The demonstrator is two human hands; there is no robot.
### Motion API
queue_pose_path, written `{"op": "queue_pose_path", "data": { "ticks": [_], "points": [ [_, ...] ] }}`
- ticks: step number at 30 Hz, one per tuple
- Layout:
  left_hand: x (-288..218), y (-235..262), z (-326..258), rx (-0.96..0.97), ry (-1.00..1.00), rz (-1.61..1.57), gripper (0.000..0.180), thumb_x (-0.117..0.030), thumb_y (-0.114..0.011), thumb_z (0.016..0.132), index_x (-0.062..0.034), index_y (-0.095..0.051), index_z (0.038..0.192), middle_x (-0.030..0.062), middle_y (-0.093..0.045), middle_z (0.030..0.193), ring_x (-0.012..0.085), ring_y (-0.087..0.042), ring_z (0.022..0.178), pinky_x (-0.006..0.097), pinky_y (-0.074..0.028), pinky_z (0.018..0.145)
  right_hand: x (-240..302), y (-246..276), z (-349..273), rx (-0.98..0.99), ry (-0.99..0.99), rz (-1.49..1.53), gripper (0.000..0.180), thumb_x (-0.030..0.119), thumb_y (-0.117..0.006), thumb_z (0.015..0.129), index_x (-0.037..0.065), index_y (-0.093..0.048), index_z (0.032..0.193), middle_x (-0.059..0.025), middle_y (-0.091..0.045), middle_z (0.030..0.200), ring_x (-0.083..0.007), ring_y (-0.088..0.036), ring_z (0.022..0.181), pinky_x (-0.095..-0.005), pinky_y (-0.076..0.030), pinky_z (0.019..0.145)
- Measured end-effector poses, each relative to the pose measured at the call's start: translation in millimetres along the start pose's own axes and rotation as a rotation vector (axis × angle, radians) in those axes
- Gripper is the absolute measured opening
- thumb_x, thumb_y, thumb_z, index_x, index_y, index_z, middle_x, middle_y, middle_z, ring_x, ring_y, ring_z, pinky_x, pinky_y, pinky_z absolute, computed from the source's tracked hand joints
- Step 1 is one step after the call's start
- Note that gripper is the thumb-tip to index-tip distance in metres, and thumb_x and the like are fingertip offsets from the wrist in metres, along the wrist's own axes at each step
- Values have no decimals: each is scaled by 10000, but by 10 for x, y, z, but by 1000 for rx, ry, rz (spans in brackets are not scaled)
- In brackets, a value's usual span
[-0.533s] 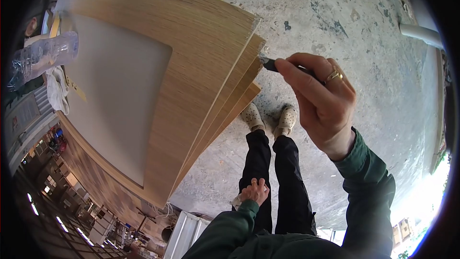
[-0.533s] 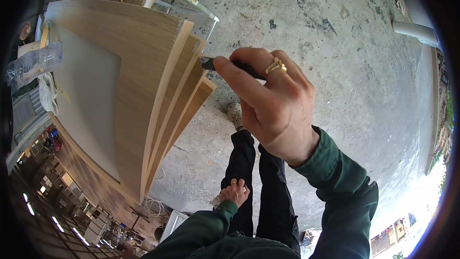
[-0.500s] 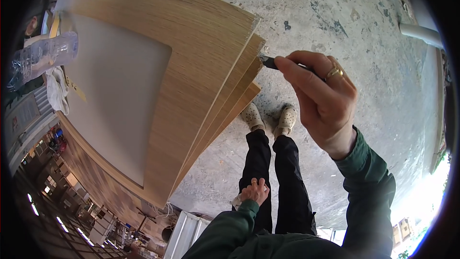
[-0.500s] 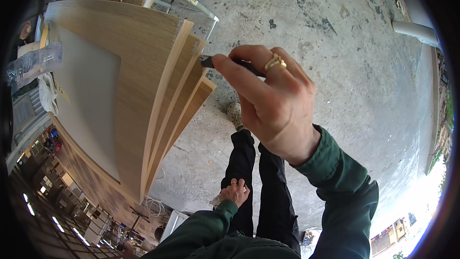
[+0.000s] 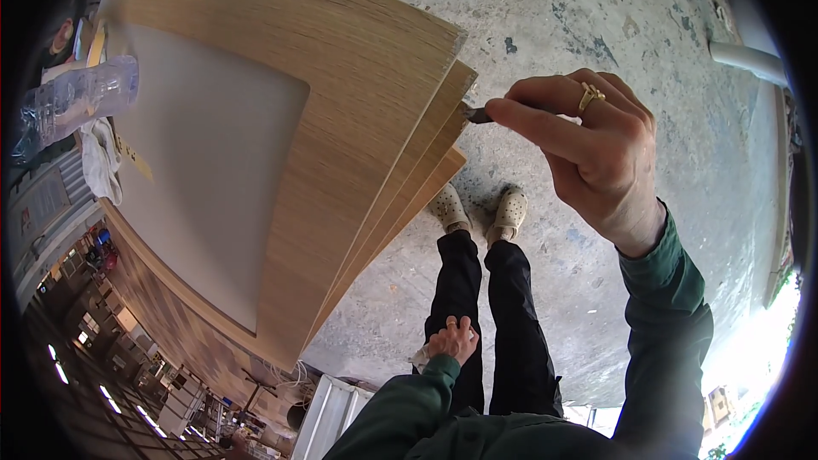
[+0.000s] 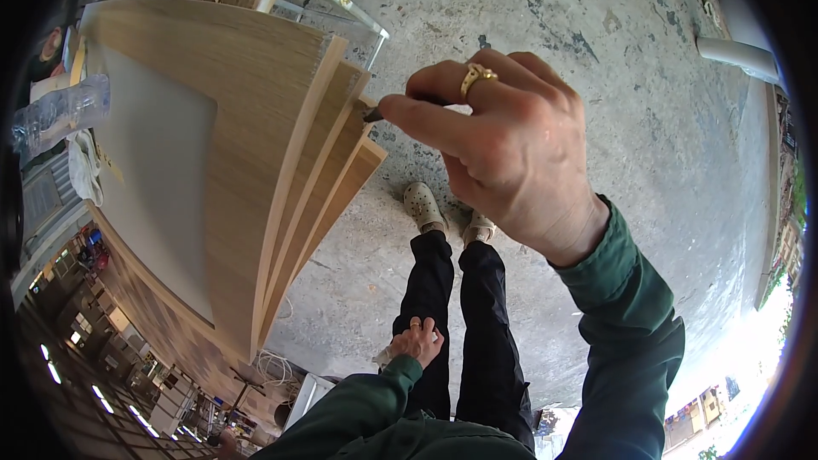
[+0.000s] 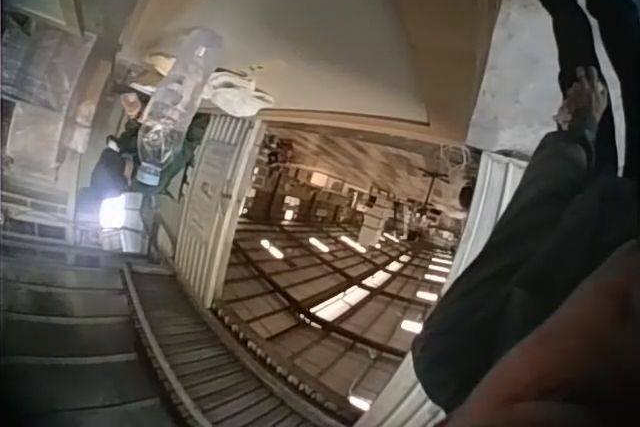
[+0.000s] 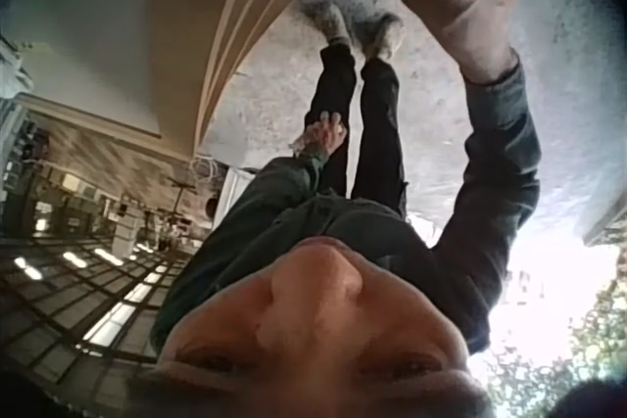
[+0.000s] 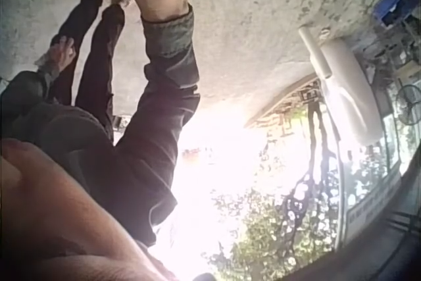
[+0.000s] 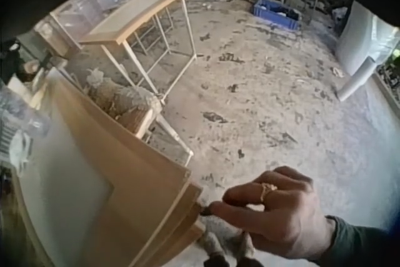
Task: Repairing small imperfections on wooden furniture frames using wood filler and a scraper tool.
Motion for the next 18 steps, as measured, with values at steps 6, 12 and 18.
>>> {"op": "queue_pose_path", "data": {
  "ticks": [6,12,18],
  "points": [
    [24,5,0,17,6,2,242,-274,-614,740,-124,-454,843,117,-515,754,282,-569,464,389,-458,383,-28,20,-52,23,17,52,282,-26,-622,685,131,-701,905,-25,-661,836,-160,-612,690,-300,-492,622],
    [20,10,19,22,5,-3,230,-277,-603,745,-120,-460,836,117,-514,748,282,-565,461,393,-455,384,-21,-44,-73,-73,-24,66,296,-42,-612,674,118,-701,906,-38,-662,843,-162,-608,688,-298,-487,610],
    [29,41,16,17,7,0,224,-276,-596,747,-120,-462,836,120,-519,748,286,-565,459,396,-456,384,118,-72,-180,-117,-27,68,284,-45,-610,671,79,-693,912,-54,-657,843,-182,-599,676,-299,-465,581]
  ]
}}
Point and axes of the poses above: each hand's wrist, its own z-axis towards the middle knuckle, its own y-axis out of the back of the hand, x = y × z, the point moved 3 cm from there along z, towards the middle knuckle
